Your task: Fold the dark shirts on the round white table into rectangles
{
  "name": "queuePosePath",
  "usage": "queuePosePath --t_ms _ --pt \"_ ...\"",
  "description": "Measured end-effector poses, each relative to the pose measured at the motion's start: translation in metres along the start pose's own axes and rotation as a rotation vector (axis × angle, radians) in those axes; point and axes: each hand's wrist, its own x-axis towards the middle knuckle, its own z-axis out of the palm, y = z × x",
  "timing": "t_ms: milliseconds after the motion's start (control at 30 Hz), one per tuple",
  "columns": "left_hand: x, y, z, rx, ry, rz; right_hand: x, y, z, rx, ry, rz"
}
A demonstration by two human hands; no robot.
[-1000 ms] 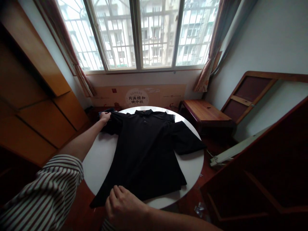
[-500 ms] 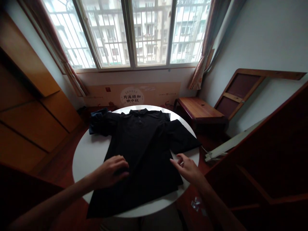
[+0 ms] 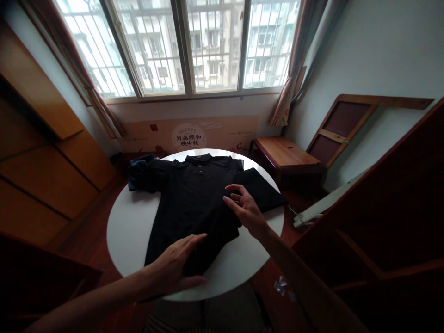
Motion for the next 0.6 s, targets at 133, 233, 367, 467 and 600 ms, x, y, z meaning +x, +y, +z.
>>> queuePosePath --t_ms 133,233,367,467,600 --pt "0.050 0.003 0.019 -0.053 0.239 -0.030 0.003 0.015 0.018 0.114 -0.102 0.091" --pt "0.077 -0.006 0.029 -0.134 0.227 -0.060 0.011 0.028 0.010 0.065 -0.161 0.164" --pt "0.083 -0.023 0.033 -0.279 0.212 -0.126 0.046 0.032 -0.027 -0.166 -0.012 0.180" --pt "0.079 -0.030 0.035 -0.346 0.335 -0.150 0.086 0.025 -0.054 -0.242 0.233 0.134" --pt "0.076 -0.031 0.040 -0.441 0.542 -0.251 0.137 0.016 -0.062 -0.227 0.251 0.297"
